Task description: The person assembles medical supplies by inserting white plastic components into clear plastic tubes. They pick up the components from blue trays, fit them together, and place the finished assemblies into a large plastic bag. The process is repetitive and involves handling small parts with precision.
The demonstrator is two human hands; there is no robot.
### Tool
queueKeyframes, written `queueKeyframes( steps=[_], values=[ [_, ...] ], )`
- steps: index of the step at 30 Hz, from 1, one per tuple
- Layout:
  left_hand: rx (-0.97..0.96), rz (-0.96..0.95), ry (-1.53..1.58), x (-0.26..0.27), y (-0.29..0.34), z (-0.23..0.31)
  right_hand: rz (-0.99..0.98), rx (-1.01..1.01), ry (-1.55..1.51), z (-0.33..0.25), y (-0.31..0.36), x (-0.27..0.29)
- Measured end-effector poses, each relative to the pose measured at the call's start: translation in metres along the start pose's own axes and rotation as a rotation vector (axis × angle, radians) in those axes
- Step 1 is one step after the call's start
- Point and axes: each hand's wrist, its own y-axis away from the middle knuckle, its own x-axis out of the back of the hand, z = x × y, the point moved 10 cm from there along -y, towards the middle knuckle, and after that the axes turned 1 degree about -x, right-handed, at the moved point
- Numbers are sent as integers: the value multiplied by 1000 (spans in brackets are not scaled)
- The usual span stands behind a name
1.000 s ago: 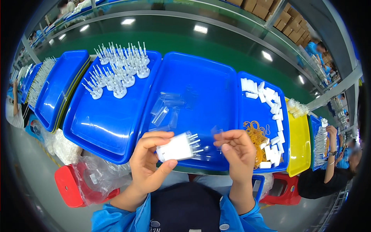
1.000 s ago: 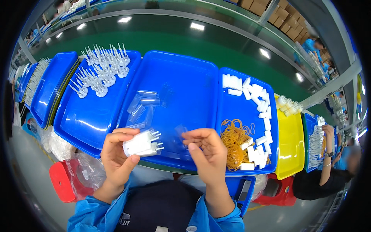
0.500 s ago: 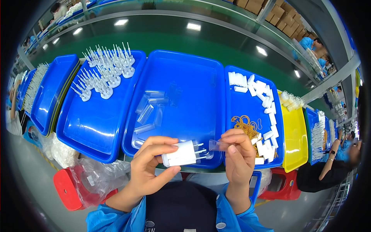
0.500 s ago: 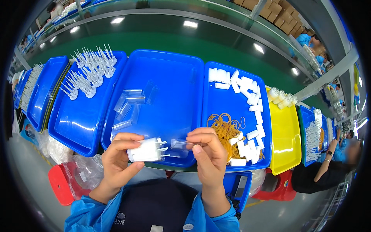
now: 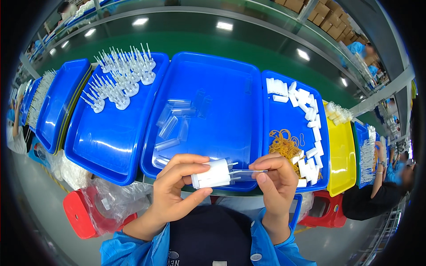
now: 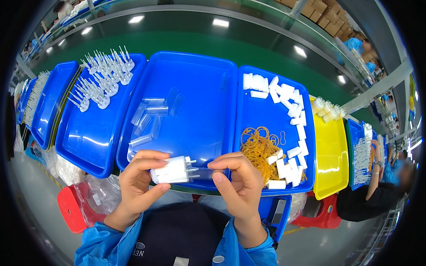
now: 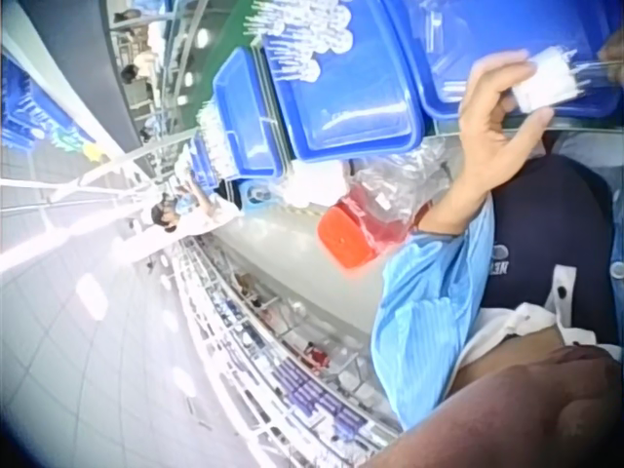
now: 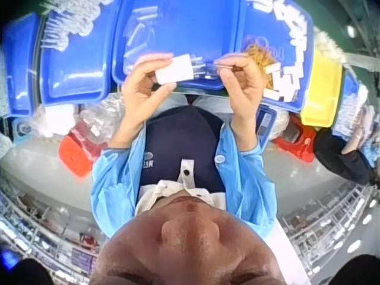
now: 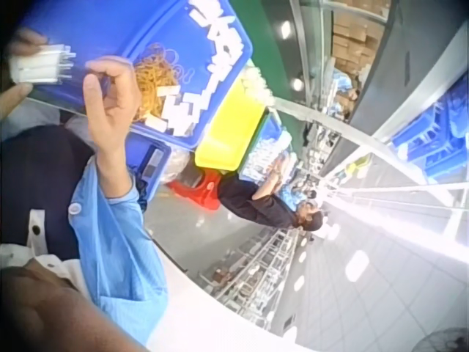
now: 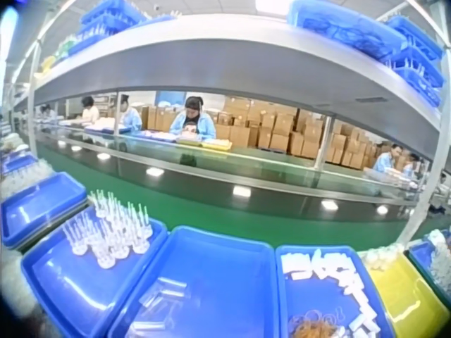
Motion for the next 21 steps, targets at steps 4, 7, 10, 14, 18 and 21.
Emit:
queueKeyframes(
  steps=[4,7,10,14,18,21],
  values=[
    [78,3,22,-1,3,-6,-2,-13,12,-2,0,-1],
    [51,9,11,1,3,-4,-10,-40,25,-2,0,-2],
    [1,18,-51,1,2,-2,-9,-42,46,-2,0,-3],
    [-93,-14,-279,-3,0,8,26,29,73,-2,3,-4],
    [-84,-50,-306,-6,-1,10,76,65,12,-1,7,-6],
    [-109,-71,-340,-7,0,12,91,76,-1,0,8,-7]
  ],
)
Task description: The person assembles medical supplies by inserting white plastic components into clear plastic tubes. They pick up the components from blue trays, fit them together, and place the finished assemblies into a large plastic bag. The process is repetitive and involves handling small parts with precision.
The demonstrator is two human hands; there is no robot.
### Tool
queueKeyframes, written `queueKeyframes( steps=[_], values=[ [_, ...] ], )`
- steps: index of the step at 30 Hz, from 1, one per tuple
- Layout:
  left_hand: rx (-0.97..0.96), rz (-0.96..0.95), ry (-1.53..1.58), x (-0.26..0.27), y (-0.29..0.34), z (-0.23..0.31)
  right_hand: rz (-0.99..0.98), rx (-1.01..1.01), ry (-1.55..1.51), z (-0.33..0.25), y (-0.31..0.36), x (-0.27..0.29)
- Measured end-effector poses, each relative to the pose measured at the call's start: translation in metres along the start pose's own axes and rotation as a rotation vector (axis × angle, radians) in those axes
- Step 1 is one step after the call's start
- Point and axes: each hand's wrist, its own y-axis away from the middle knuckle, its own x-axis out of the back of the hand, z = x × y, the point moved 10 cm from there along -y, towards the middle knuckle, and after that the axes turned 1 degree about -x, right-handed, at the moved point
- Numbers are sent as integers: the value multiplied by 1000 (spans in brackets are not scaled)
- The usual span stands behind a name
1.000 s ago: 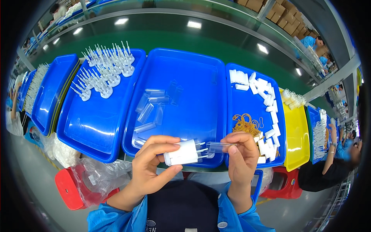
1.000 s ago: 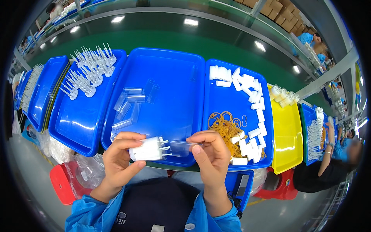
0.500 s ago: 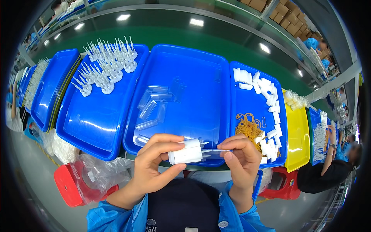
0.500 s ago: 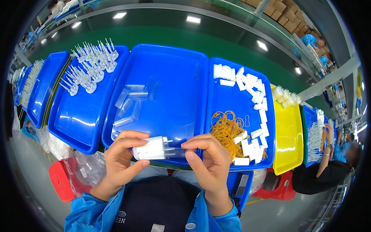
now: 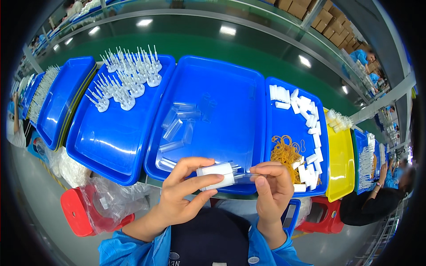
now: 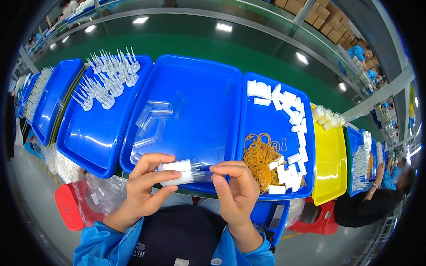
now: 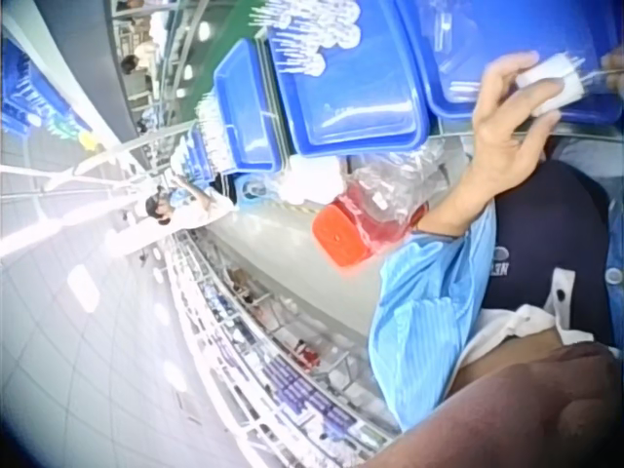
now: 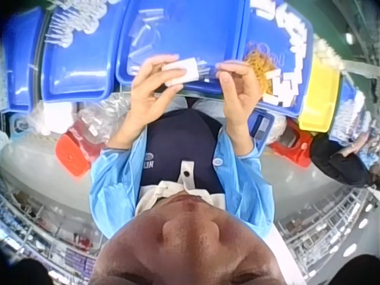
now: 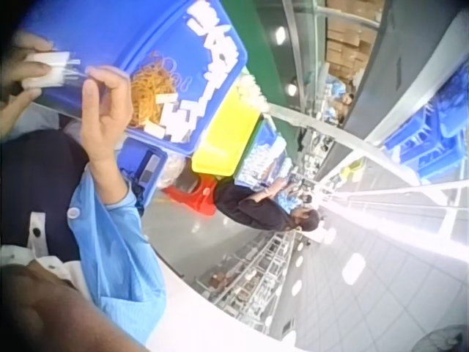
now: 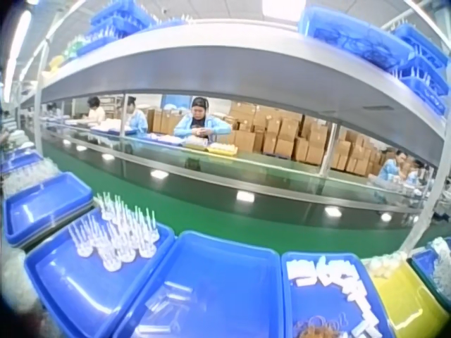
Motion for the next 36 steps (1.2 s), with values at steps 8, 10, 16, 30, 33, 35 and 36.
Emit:
queueKeyframes(
  steps=[8,10,16,30,33,35,36],
  values=[
    [-62,42,-43,-3,1,2,-5,-183,-117,19,-1,-6],
    [-88,122,-112,-1,2,6,24,-36,49,13,-3,-9],
    [-300,250,-468,-12,5,23,109,176,655,-21,2,-30],
    [-106,259,-315,-5,-7,0,-84,254,707,-40,-2,2],
    [-68,249,-179,-3,-10,-7,191,207,813,-41,0,81],
    [-84,228,-198,-7,-11,-7,262,58,922,-33,1,118],
    [-91,217,-210,-9,-11,-7,194,78,964,-32,1,118]
  ],
)
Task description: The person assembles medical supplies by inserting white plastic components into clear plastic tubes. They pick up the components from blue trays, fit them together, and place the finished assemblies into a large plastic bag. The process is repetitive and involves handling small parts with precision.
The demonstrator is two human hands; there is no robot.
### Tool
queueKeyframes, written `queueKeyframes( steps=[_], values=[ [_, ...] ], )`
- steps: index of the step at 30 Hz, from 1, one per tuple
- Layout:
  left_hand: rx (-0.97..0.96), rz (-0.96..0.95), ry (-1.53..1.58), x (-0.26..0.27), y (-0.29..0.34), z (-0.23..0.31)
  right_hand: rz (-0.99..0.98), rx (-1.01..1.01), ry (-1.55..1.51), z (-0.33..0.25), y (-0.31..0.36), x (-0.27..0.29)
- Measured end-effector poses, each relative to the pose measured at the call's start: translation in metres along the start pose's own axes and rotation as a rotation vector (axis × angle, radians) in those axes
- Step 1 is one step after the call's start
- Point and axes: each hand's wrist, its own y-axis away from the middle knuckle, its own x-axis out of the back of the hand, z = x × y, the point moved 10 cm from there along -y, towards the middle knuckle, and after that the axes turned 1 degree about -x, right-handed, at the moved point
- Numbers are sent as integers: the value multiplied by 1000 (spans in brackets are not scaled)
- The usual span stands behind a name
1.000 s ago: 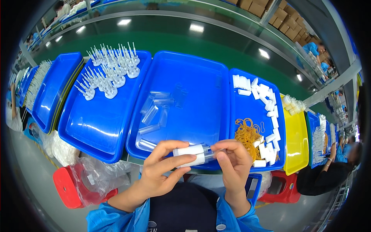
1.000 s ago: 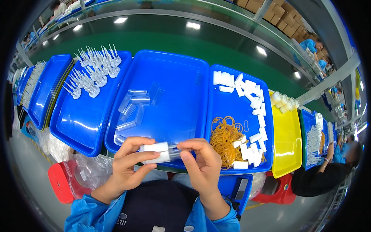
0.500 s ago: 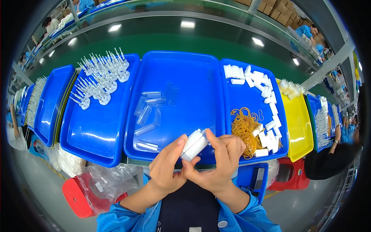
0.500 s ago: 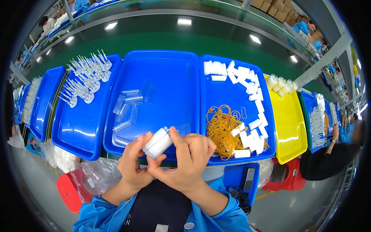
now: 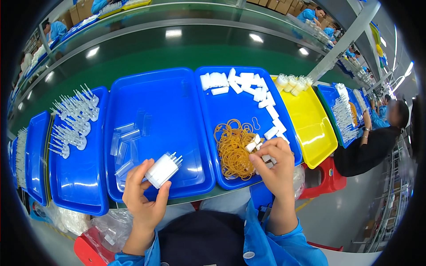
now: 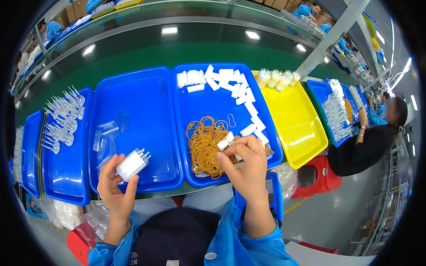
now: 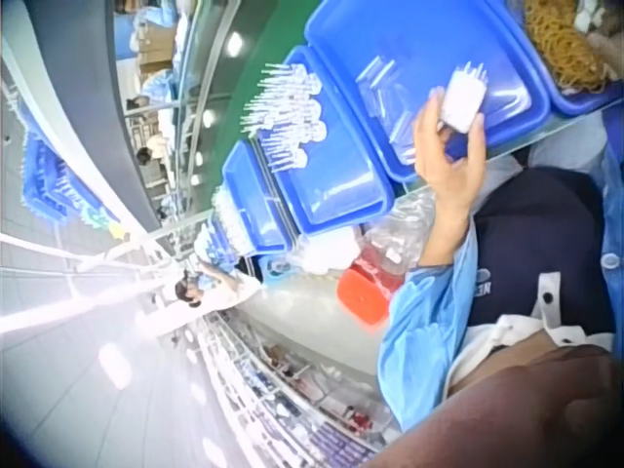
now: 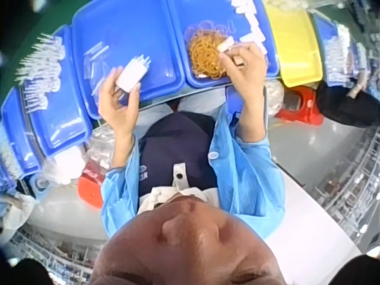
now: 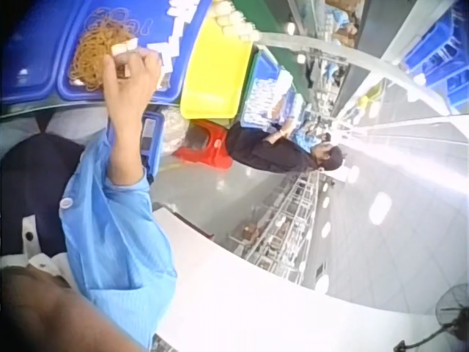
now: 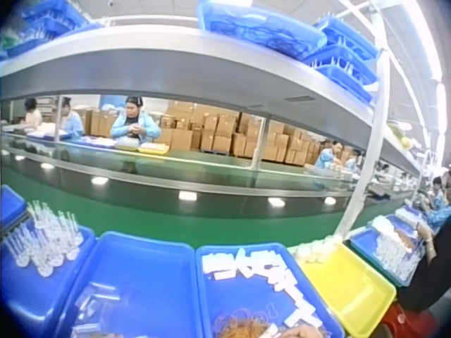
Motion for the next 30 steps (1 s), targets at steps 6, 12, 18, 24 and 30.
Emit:
queueKeyframes(
  steps=[6,12,18,24,30],
  values=[
    [-15,-42,-75,-3,0,2,-8,26,44,10,-2,-2],
    [-2,-43,-56,-1,2,-1,-31,35,-87,0,1,8],
    [34,-47,-7,0,2,-5,-44,21,-94,7,10,6],
    [81,-124,9,-2,3,-10,-43,-75,-275,21,-6,9],
    [72,-138,21,-4,1,-8,21,-265,-766,41,-12,8]
  ],
)
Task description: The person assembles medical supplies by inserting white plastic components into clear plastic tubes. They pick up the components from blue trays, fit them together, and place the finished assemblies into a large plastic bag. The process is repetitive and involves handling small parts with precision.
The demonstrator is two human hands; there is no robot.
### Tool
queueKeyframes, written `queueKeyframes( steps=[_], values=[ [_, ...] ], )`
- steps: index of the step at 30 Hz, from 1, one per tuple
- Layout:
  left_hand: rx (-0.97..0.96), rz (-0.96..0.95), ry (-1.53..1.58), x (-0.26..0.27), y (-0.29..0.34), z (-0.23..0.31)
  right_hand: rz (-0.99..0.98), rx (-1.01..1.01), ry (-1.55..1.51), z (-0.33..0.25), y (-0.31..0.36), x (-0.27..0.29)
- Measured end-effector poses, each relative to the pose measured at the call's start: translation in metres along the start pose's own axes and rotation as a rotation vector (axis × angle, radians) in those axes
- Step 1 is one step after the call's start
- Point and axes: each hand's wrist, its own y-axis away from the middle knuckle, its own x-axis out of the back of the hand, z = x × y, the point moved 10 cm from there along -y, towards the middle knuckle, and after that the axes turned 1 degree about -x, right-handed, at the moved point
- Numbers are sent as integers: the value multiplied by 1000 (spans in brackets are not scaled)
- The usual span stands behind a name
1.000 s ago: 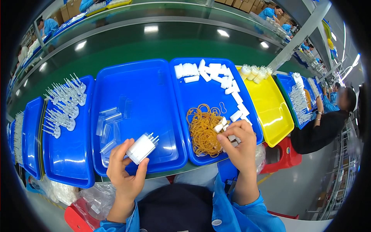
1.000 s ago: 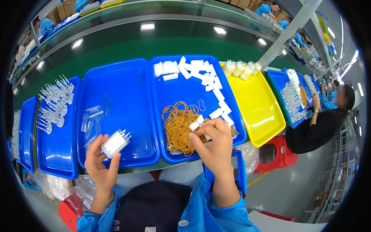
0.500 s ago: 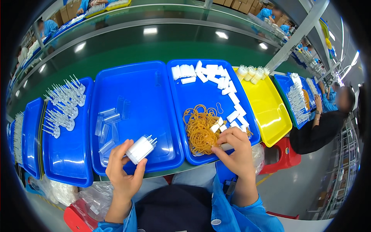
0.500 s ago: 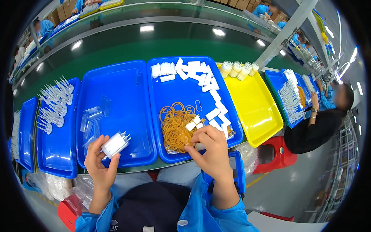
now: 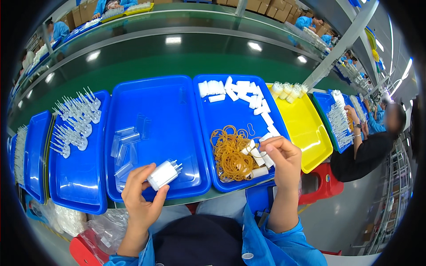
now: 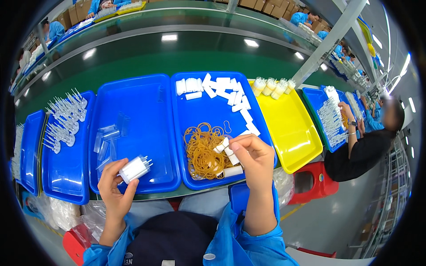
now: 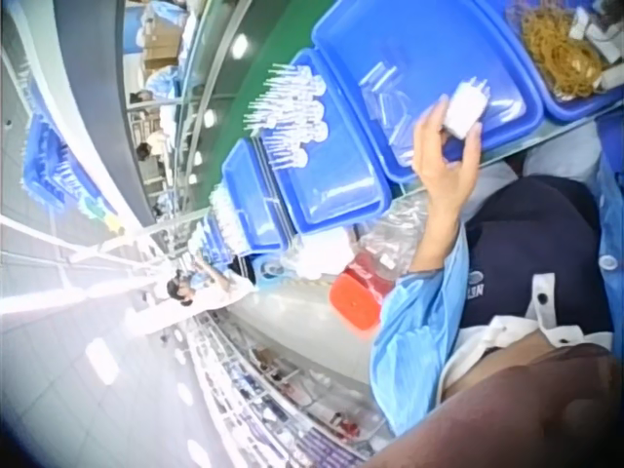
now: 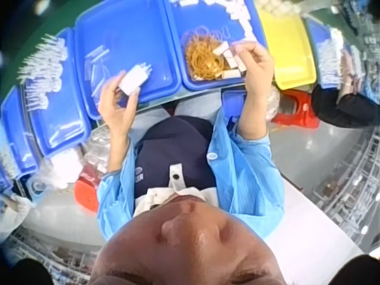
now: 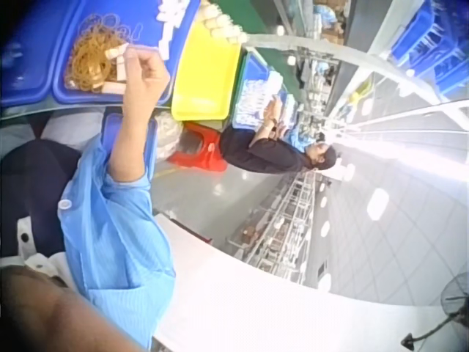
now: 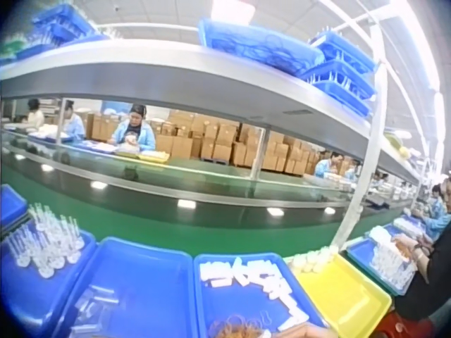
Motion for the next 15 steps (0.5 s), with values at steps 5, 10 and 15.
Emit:
queueKeyframes(
  steps=[5,10,15],
  values=[
    [167,-2,338,3,-1,-7,-141,-235,-635,10,0,-21],
    [275,-100,759,-14,0,-7,-398,-269,-581,-1,16,-69],
    [257,-133,768,-27,4,0,-738,184,433,-45,40,-145]
  ],
)
